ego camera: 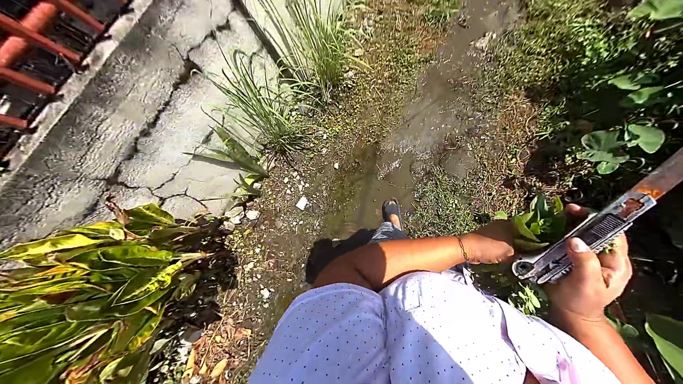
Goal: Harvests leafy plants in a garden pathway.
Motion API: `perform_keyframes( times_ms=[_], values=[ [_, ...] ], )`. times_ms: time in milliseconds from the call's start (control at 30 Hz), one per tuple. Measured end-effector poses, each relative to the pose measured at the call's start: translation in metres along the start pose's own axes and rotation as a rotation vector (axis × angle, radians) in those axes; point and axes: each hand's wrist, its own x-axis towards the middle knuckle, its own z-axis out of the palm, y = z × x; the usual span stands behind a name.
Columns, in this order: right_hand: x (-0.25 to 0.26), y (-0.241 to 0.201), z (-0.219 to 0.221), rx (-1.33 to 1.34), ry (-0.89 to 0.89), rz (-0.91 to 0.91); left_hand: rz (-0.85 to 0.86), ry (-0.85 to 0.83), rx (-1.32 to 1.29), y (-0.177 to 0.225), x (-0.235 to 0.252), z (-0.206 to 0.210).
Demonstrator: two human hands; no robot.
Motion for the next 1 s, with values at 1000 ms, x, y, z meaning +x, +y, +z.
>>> perform_keyframes(
  times_ms=[1000],
  values=[
    [0.401, 0.158, 0.268, 0.550, -0.305, 0.218, 0.022, 0.888, -0.538, -0.043, 0.025, -0.433]
  ],
)
